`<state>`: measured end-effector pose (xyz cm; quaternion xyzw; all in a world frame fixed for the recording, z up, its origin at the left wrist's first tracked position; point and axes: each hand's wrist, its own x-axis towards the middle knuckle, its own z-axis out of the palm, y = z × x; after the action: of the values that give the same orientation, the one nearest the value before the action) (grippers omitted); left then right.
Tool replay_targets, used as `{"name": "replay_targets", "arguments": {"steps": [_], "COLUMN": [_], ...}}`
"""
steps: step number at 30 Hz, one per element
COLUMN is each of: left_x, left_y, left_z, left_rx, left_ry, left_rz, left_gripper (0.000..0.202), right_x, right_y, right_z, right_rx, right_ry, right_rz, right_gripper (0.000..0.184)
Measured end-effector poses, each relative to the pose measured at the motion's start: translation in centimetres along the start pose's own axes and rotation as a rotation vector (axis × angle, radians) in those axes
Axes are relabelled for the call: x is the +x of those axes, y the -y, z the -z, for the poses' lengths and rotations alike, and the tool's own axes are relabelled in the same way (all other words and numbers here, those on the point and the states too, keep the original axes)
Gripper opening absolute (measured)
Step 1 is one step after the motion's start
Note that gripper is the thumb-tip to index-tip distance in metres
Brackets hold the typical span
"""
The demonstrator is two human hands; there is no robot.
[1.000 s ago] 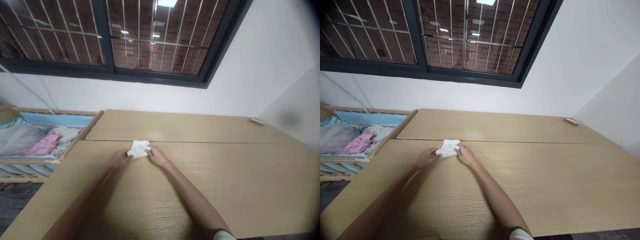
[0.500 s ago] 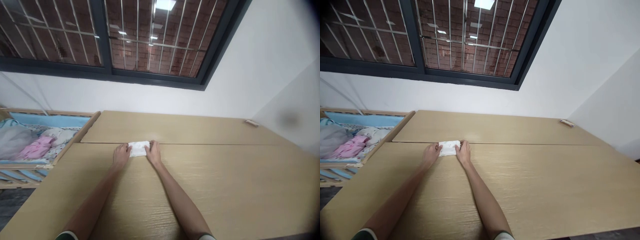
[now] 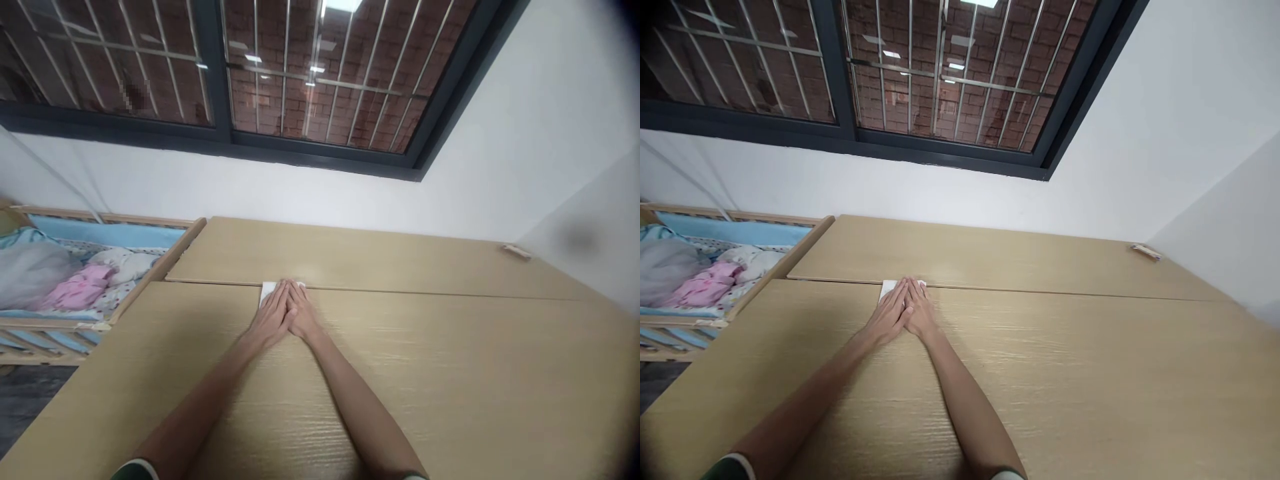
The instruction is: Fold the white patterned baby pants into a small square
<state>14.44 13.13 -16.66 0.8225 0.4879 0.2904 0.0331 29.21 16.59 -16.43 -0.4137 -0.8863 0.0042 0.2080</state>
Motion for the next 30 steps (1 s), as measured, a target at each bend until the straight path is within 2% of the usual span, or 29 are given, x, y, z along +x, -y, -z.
{"name": "replay_targets", "arguments": {"steps": [5, 12, 18, 21, 24, 28, 30], "left_x": [-0.9, -1.7, -1.7, -1.7, -1.7, -1.8, -1.8], "left_y": [1.4, 2.2, 2.5, 2.9, 3.1, 3.0, 3.0], "left_z": [-0.3, -0.7, -0.7, -0.3, -0.2, -0.3, -0.4], "left_rx": [0.099, 0.204, 0.189, 0.131, 0.078, 0.089, 0.09], "left_ry": [0.026, -0.006, -0.083, -0.086, -0.068, -0.064, -0.07], "left_rz": [0.044, 0.092, 0.129, 0.077, 0.054, 0.077, 0.08], "left_gripper": [0.07, 0.073, 0.075, 0.066, 0.064, 0.072, 0.069], "right_x": [-0.1, -0.2, -0.5, -0.7, -0.9, -1.1, -1.2], "right_y": [0.0, 0.3, 0.1, 0.0, -0.1, -0.3, -0.4], "right_z": [0.0, 0.4, 1.0, 1.6, 1.7, 1.6, 1.6], "right_rx": [-0.002, 0.007, 0.038, 0.079, 0.142, 0.191, 0.199], "right_ry": [-0.032, -0.048, -0.189, -0.234, -0.18, -0.088, -0.057], "right_rz": [-0.094, -0.206, -0.36, -0.278, -0.179, -0.191, -0.18], "right_gripper": [0.057, 0.062, 0.065, 0.062, 0.06, 0.066, 0.071]}}
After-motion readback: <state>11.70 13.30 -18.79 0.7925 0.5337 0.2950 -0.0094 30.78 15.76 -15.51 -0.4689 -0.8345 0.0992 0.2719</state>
